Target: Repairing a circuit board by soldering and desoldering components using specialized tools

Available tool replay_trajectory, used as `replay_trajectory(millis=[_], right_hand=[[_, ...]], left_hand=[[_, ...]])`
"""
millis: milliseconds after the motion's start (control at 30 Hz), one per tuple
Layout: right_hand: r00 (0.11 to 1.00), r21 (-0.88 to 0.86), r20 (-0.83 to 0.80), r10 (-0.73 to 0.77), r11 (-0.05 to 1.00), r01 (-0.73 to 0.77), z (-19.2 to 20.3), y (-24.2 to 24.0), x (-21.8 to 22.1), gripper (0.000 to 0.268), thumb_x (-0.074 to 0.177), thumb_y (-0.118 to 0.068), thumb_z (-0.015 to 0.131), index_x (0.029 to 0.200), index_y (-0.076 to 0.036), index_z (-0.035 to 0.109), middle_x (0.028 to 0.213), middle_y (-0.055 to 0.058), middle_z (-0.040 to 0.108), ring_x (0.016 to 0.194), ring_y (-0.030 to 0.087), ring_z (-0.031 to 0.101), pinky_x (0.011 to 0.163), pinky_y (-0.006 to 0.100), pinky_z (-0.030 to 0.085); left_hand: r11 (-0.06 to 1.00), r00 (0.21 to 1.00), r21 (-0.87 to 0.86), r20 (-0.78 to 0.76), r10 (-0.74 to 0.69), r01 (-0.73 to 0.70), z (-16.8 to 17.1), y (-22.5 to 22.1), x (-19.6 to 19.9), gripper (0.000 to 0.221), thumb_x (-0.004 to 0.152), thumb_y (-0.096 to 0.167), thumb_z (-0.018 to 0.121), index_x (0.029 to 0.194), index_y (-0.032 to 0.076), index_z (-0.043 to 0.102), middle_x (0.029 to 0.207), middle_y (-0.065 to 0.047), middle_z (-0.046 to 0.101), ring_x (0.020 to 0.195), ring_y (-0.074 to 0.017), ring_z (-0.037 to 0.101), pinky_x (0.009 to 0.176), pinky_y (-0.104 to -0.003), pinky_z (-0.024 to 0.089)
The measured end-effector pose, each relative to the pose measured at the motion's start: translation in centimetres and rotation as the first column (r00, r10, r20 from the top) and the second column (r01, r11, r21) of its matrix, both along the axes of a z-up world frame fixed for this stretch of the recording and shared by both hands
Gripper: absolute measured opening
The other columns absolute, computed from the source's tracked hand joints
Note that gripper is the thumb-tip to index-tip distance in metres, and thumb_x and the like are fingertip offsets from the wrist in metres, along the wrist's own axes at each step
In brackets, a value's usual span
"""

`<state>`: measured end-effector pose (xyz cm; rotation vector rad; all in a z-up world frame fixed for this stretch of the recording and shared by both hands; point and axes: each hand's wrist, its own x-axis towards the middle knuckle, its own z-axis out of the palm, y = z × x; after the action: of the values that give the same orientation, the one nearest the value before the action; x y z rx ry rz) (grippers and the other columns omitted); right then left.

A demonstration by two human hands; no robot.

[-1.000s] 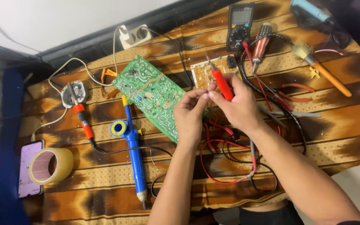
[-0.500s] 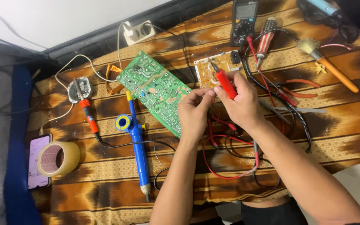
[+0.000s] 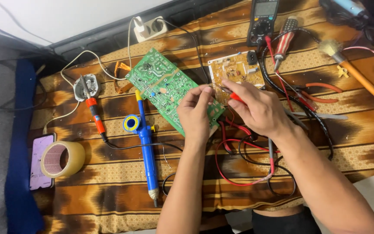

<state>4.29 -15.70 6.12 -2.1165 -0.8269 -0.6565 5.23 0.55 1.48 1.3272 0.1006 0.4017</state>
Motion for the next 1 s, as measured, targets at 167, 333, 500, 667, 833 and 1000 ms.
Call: replay_trajectory(millis=[167,333,500,667,833,1000], right_hand=[[1.0,-0.087,0.003,-0.016,0.996,0.016,-0.4,-0.2,0.2,0.039,0.11,-0.027,0.048,0.142,-0.009,0.062,0.096,0.015,0.072,0.07,0.027,0.07,0.057,0.035,0.057],[1.0,-0.15,-0.014,-0.025,0.988,0.023,-0.8,-0.2,0.4,0.041,0.108,-0.027,0.052,0.145,-0.014,0.06,0.096,0.013,0.071,0.062,0.027,0.068,0.05,0.037,0.054],[0.993,-0.104,-0.114,0.016,0.994,-0.028,-0.5,0.1,0.0,0.041,0.11,-0.028,0.045,0.146,-0.016,0.06,0.093,0.012,0.07,0.055,0.019,0.063,0.048,0.03,0.053],[0.995,-0.089,-0.101,0.02,0.996,-0.029,-0.8,0.3,0.1,0.038,0.109,-0.024,0.048,0.144,-0.015,0.06,0.09,0.012,0.069,0.051,0.023,0.061,0.043,0.032,0.049],[0.993,-0.094,-0.115,0.012,0.995,-0.023,-1.1,0.2,0.0,0.037,0.109,-0.024,0.045,0.143,-0.015,0.059,0.084,0.01,0.067,0.045,0.016,0.054,0.041,0.026,0.045],[0.995,-0.172,-0.038,-0.088,0.982,0.08,-0.9,0.4,-0.2,0.038,0.111,-0.027,0.043,0.144,-0.016,0.058,0.084,0.007,0.066,0.048,0.016,0.056,0.039,0.026,0.044]], left_hand=[[1.0,1.0,-0.016,0.031,-0.006,0.007,0.1,-0.1,-0.2,0.011,0.092,0.013,0.077,0.098,0.004,0.078,0.077,-0.009,0.074,0.07,-0.0107,0.063,0.066,-0.025,0.052],[1.0,0.999,-0.007,0.033,-0.01,0.01,0.2,-0.1,-0.2,0.012,0.092,0.012,0.076,0.099,0.003,0.078,0.077,-0.009,0.073,0.07,-0.0109,0.064,0.067,-0.026,0.053],[1.0,0.998,0.022,0.055,-0.008,0.007,-0.3,0.1,0.0,0.011,0.093,0.011,0.076,0.1,0.003,0.077,0.076,-0.009,0.072,0.07,-0.0108,0.063,0.066,-0.026,0.053],[0.997,0.993,-0.029,0.094,-0.065,0.068,-0.8,0.2,0.0,0.013,0.095,0.011,0.073,0.102,0.0,0.075,0.08,-0.01,0.071,0.073,-0.0123,0.065,0.068,-0.027,0.055],[0.991,0.982,-0.041,0.143,-0.12,0.127,-0.9,0.6,0.2,0.013,0.098,0.012,0.071,0.102,0.0,0.073,0.081,-0.01,0.07,0.073,-0.0122,0.062,0.067,-0.026,0.053],[0.992,0.976,-0.004,0.176,-0.127,0.129,-0.6,0.6,0.5,0.012,0.098,0.01,0.069,0.101,-0.001,0.071,0.077,-0.009,0.066,0.07,-0.0122,0.059,0.065,-0.026,0.051]])
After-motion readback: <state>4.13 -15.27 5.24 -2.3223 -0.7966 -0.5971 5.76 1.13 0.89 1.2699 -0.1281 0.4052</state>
